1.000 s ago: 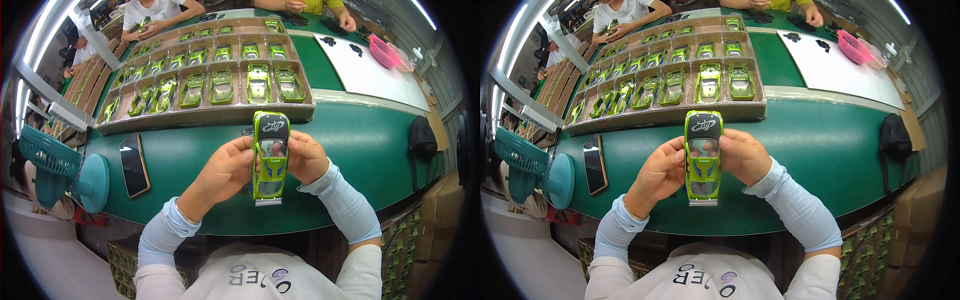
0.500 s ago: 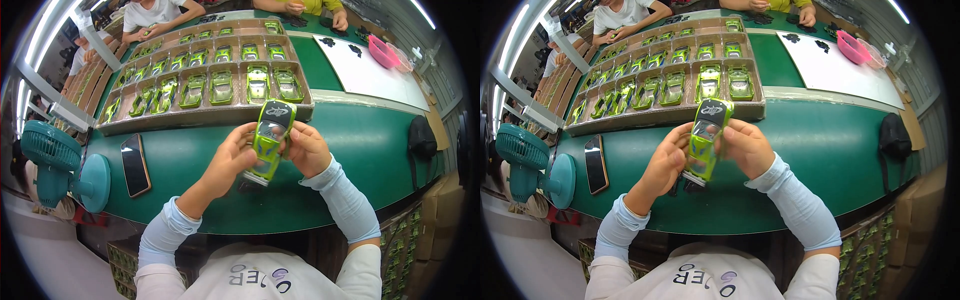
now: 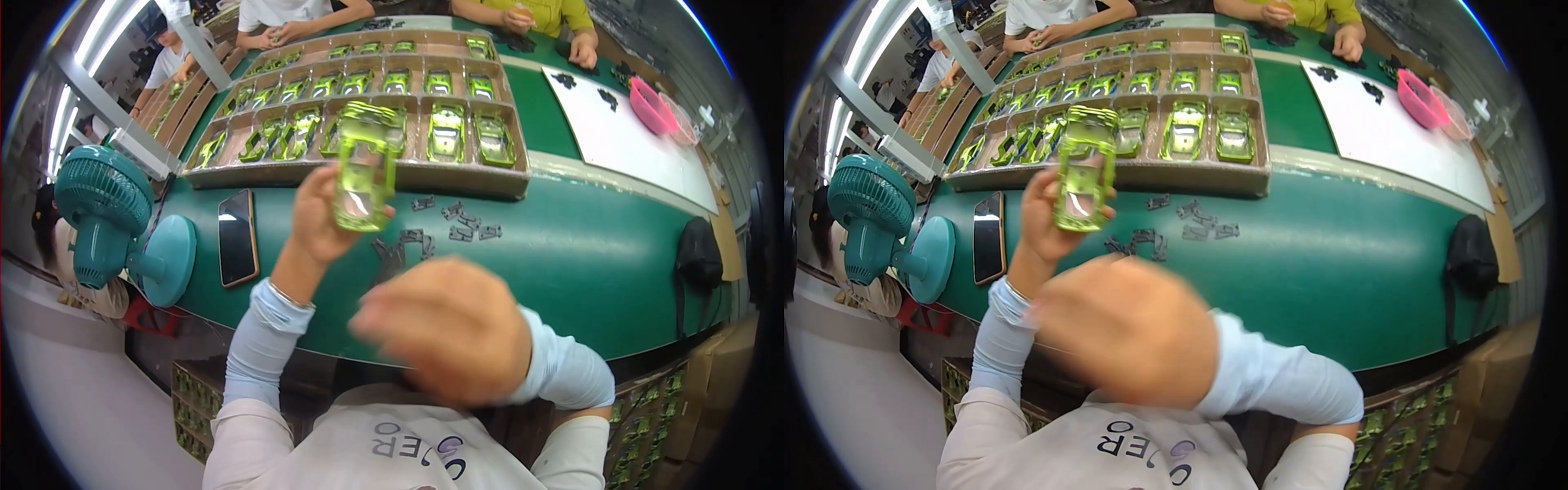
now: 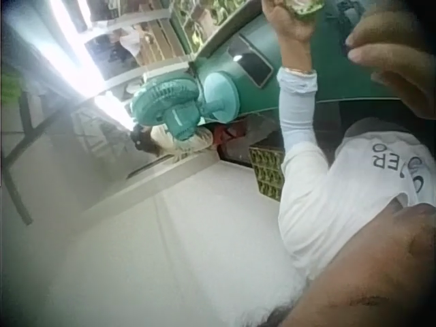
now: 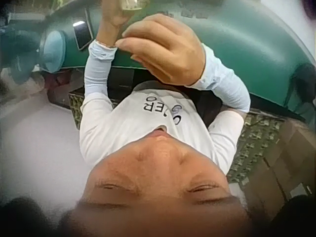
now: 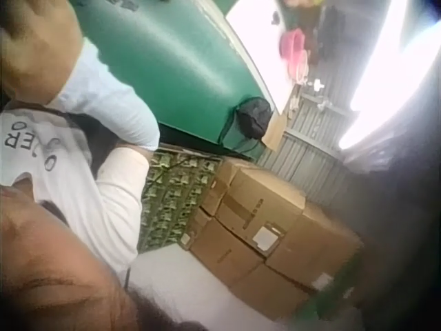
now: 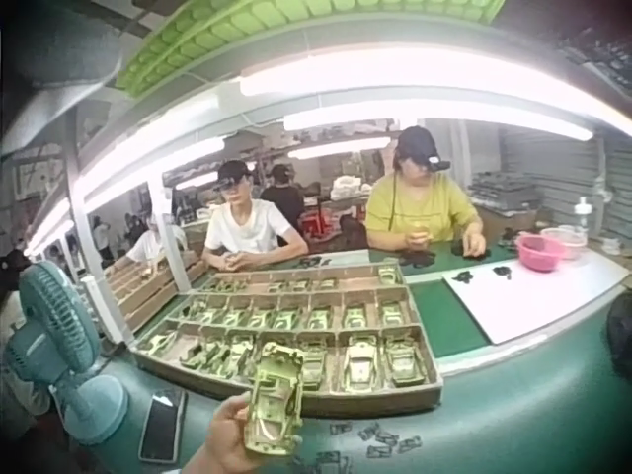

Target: The person assembles toy cars by taking car shells from a tray and attaching small plastic components into them by hand.

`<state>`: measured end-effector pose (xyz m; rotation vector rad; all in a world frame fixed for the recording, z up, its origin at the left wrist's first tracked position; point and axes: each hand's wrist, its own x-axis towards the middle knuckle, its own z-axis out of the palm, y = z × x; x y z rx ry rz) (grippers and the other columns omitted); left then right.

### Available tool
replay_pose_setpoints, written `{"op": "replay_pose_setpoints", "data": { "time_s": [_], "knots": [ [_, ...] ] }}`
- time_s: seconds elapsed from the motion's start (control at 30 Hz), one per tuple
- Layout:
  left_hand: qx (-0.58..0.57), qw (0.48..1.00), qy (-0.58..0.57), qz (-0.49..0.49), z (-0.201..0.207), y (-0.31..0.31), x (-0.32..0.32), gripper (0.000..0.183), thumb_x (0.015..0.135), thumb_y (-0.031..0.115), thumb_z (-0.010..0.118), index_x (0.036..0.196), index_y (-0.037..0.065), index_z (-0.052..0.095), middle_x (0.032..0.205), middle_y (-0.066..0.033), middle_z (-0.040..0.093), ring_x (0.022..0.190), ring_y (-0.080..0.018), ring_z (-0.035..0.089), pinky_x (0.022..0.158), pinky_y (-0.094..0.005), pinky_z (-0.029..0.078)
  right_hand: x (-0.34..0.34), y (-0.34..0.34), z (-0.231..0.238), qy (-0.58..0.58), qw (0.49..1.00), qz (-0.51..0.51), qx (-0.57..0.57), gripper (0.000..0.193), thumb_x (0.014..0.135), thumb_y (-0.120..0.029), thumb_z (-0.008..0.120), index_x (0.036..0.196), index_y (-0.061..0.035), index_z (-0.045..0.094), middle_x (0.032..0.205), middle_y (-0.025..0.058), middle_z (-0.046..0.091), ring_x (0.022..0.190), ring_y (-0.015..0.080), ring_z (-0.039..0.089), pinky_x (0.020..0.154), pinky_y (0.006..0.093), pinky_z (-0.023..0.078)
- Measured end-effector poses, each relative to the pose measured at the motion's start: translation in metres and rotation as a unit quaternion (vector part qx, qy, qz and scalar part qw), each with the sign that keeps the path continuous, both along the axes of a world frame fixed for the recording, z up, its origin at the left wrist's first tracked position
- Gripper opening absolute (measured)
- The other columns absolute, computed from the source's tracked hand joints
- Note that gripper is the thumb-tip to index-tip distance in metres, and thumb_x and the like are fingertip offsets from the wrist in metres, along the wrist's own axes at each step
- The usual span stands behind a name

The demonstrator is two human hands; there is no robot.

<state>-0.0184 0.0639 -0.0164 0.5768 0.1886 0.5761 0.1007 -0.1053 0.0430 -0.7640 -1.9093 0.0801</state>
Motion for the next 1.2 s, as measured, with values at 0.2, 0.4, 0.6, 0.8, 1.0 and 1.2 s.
{"op": "replay_pose_setpoints", "data": {
  "time_s": [0.2,0.4,0.6,0.8,1.0,1.2],
  "knots": [
    [0.099,0.973,0.158,0.139,0.027,0.078,-0.072,0.036,0.083,0.019,0.048,0.111,-0.002,0.041,0.094,-0.0185,0.054,0.081,-0.0248,0.057,0.07,-0.0321,0.05,-0.015,-0.037,0.057,-0.225,0.946,-0.092,0.213,0.033,0.076,-0.015,0.052,0.105,-0.0025,0.043,0.107,0.0038,0.045,0.086,0.0182,0.05,0.061,0.0293,0.044],
    [0.182,0.841,0.439,0.26,0.032,0.214,-0.168,0.019,0.082,0.016,0.052,0.096,0.003,0.049,0.084,-0.0065,0.058,0.07,-0.0162,0.059,0.06,-0.0295,0.05,-0.027,-0.029,0.046,-0.161,0.918,-0.215,0.291,0.032,0.081,-0.016,0.046,0.113,-0.0167,0.043,0.106,-0.0027,0.046,0.084,0.0167,0.047,0.059,0.0235,0.041],
    [0.25,0.744,0.565,0.254,0.036,0.252,-0.161,0.014,0.081,0.016,0.052,0.089,0.005,0.051,0.076,-0.0049,0.054,0.062,-0.0139,0.054,0.054,-0.0287,0.047,-0.01,-0.043,0.03,-0.149,0.948,-0.129,0.248,0.036,0.083,-0.012,0.047,0.117,-0.0247,0.043,0.098,0.0037,0.048,0.08,0.0224,0.048,0.058,0.0236,0.04],
    [0.382,0.551,0.709,0.219,0.004,0.295,-0.153,0.035,0.075,0.033,0.058,0.081,-0.002,0.058,0.079,-0.0099,0.055,0.068,-0.0214,0.053,0.061,-0.0356,0.044,0.022,-0.042,0.004,-0.089,0.933,-0.298,0.184,0.021,0.081,0.005,0.04,0.101,0.0035,0.046,0.1,0.0228,0.046,0.068,0.025,0.049,0.051,0.0305,0.04],
    [0.517,0.362,0.741,0.229,0.017,0.333,-0.217,0.051,0.077,0.049,0.043,0.079,0.002,0.064,0.086,-0.0178,0.06,0.084,-0.0343,0.055,0.076,-0.0388,0.042,0.032,-0.005,-0.007,-0.078,0.934,-0.35,0.001,0.016,0.071,0.009,0.051,0.084,0.0004,0.056,0.081,0.015,0.055,0.071,0.0254,0.054,0.058,0.0319,0.044],
    [0.511,0.268,0.802,0.154,0.008,0.299,-0.182,0.039,0.065,0.027,0.063,0.091,-0.002,0.058,0.093,-0.0209,0.057,0.087,-0.0327,0.056,0.074,-0.0389,0.045,0.069,0.046,-0.063,-0.062,0.903,-0.332,-0.266,0.013,0.07,0.004,0.052,0.082,-0.0002,0.056,0.082,0.0123,0.055,0.077,0.0294,0.052,0.068,0.0327,0.043]
  ]
}}
